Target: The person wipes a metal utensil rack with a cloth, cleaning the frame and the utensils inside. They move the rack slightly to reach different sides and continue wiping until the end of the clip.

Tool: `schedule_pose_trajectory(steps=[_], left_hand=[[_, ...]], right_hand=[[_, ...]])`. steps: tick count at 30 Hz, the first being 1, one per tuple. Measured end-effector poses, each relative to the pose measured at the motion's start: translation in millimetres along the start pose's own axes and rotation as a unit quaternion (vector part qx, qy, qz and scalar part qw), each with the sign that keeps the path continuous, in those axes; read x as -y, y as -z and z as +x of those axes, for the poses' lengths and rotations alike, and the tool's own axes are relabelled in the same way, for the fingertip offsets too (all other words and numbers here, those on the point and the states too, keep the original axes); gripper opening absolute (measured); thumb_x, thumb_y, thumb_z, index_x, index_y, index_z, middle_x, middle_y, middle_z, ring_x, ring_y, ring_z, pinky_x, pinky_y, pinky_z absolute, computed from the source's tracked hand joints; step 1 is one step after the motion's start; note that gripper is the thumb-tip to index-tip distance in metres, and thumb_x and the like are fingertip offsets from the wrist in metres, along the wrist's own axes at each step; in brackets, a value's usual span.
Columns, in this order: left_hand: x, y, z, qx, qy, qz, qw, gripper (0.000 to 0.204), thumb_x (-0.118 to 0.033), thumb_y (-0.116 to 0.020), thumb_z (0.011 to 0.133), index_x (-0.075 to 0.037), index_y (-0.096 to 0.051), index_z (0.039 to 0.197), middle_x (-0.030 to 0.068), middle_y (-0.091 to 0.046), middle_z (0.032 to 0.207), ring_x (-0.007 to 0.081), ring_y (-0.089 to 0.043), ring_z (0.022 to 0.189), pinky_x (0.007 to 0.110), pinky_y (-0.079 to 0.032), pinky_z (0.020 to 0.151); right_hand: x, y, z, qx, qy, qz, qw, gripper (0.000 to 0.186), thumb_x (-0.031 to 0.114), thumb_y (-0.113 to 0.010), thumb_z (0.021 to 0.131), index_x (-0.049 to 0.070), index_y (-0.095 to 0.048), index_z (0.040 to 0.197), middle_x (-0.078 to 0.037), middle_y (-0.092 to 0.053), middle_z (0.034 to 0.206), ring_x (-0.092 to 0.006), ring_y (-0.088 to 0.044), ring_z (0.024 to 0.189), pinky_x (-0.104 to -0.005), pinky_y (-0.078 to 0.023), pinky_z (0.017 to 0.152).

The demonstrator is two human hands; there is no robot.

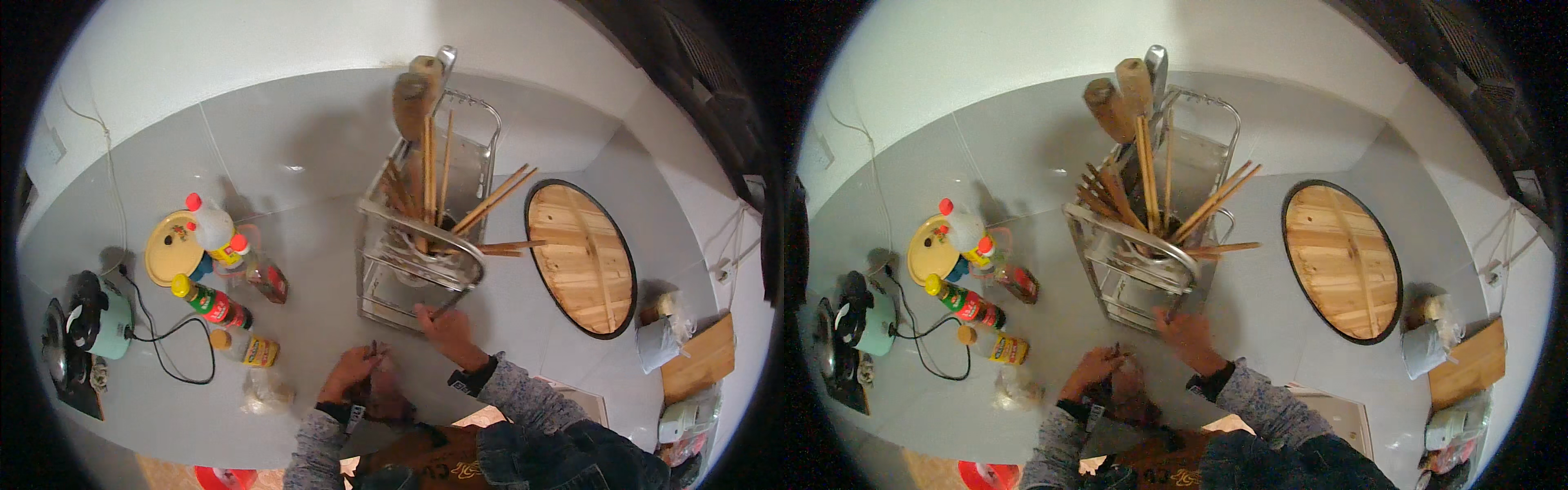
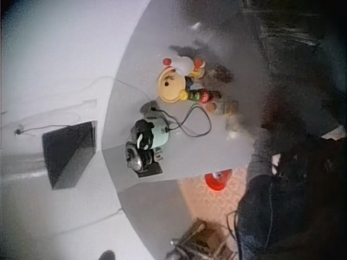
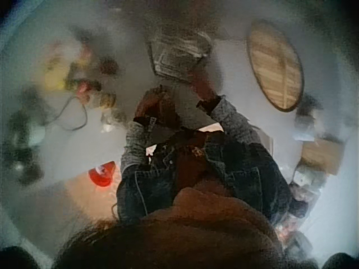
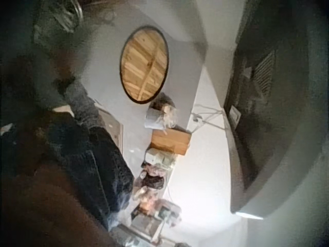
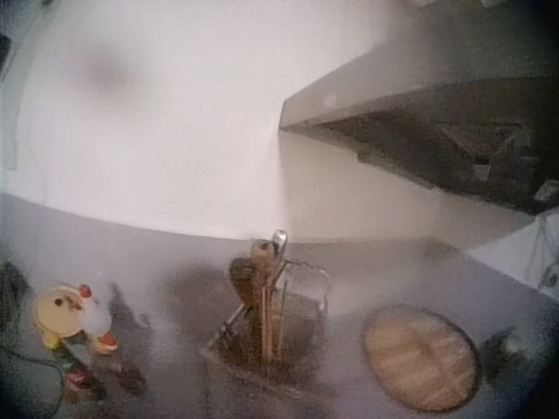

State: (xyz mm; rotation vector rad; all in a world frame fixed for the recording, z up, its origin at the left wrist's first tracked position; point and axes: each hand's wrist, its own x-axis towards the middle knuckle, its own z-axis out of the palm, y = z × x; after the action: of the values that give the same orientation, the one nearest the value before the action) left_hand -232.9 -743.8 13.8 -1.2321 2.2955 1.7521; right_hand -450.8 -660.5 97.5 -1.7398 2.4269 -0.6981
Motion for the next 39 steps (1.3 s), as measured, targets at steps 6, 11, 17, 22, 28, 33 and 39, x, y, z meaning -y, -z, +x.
schedule_pose_trajectory(steps=[6, 11, 17, 22, 28, 33, 39], left_hand=[[8, -23, -22, -0.072, -0.01, -0.106, 0.992, 0.032, -0.028, -0.06, 0.093, 0.0, -0.064, 0.108, 0.0121, -0.068, 0.092, 0.0168, -0.061, 0.083, 0.033, -0.048, 0.076], [16, -24, -39, -0.123, -0.058, -0.226, 0.965, 0.037, -0.03, -0.061, 0.09, 0.003, -0.061, 0.107, 0.0187, -0.067, 0.093, 0.0228, -0.064, 0.087, 0.037, -0.048, 0.079], [1, -38, -46, -0.087, -0.13, -0.298, 0.942, 0.03, -0.019, -0.054, 0.095, 0.003, -0.058, 0.115, 0.0101, -0.066, 0.107, 0.016, -0.059, 0.096, 0.032, -0.046, 0.084], [-38, -28, -57, -0.066, -0.104, -0.354, 0.927, 0.029, -0.016, -0.051, 0.098, 0.001, -0.055, 0.121, 0.0041, -0.061, 0.109, 0.0121, -0.055, 0.097, 0.028, -0.044, 0.084], [-87, -22, -64, -0.054, -0.079, -0.508, 0.856, 0.031, -0.019, -0.051, 0.099, -0.002, -0.054, 0.125, 0.002, -0.06, 0.107, 0.0095, -0.055, 0.095, 0.024, -0.046, 0.08], [-109, -28, -52, -0.129, -0.148, -0.363, 0.911, 0.031, -0.019, -0.056, 0.096, -0.001, -0.055, 0.122, 0.0039, -0.062, 0.104, 0.0108, -0.058, 0.087, 0.025, -0.048, 0.076], [-71, 20, -37, -0.358, -0.197, -0.207, 0.889, 0.029, -0.021, -0.066, 0.091, 0.001, -0.055, 0.107, 0.0076, -0.062, 0.096, 0.0123, -0.059, 0.077, 0.029, -0.05, 0.07]], right_hand=[[68, -53, 20, 0.07, 0.024, 0.119, 0.99, 0.036, 0.037, -0.049, 0.096, 0.004, -0.058, 0.106, -0.02, -0.062, 0.068, -0.0391, -0.061, 0.06, -0.0494, -0.045, 0.052], [101, -83, 39, 0.035, 0.029, 0.201, 0.979, 0.042, 0.039, -0.046, 0.098, -0.002, -0.052, 0.105, -0.022, -0.061, 0.067, -0.0417, -0.06, 0.061, -0.0502, -0.045, 0.054], [111, -88, 45, 0.102, -0.011, 0.263, 0.959, 0.04, 0.036, -0.044, 0.098, -0.002, -0.05, 0.111, -0.023, -0.061, 0.07, -0.0436, -0.059, 0.065, -0.0505, -0.046, 0.058], [64, -51, 22, 0.149, 0.029, 0.277, 0.949, 0.035, 0.035, -0.047, 0.097, 0.002, -0.058, 0.104, -0.02, -0.064, 0.096, -0.0346, -0.062, 0.086, -0.0447, -0.048, 0.075], [9, 32, -39, 0.185, 0.034, 0.535, 0.824, 0.049, 0.037, -0.052, 0.097, 0.004, -0.049, 0.133, -0.006, -0.062, 0.117, -0.0161, -0.056, 0.103, -0.0366, -0.045, 0.093], [1, 58, -48, 0.237, -0.028, 0.471, 0.849, 0.054, 0.023, -0.059, 0.093, 0.005, -0.04, 0.14, -0.007, -0.051, 0.131, -0.0145, -0.047, 0.117, -0.0311, -0.038, 0.101], [-25, 54, 4, 0.001, 0.057, 0.433, 0.899, 0.046, 0.011, -0.058, 0.09, 0.004, -0.046, 0.134, -0.012, -0.049, 0.135, -0.0232, -0.049, 0.121, -0.034, -0.038, 0.102]])
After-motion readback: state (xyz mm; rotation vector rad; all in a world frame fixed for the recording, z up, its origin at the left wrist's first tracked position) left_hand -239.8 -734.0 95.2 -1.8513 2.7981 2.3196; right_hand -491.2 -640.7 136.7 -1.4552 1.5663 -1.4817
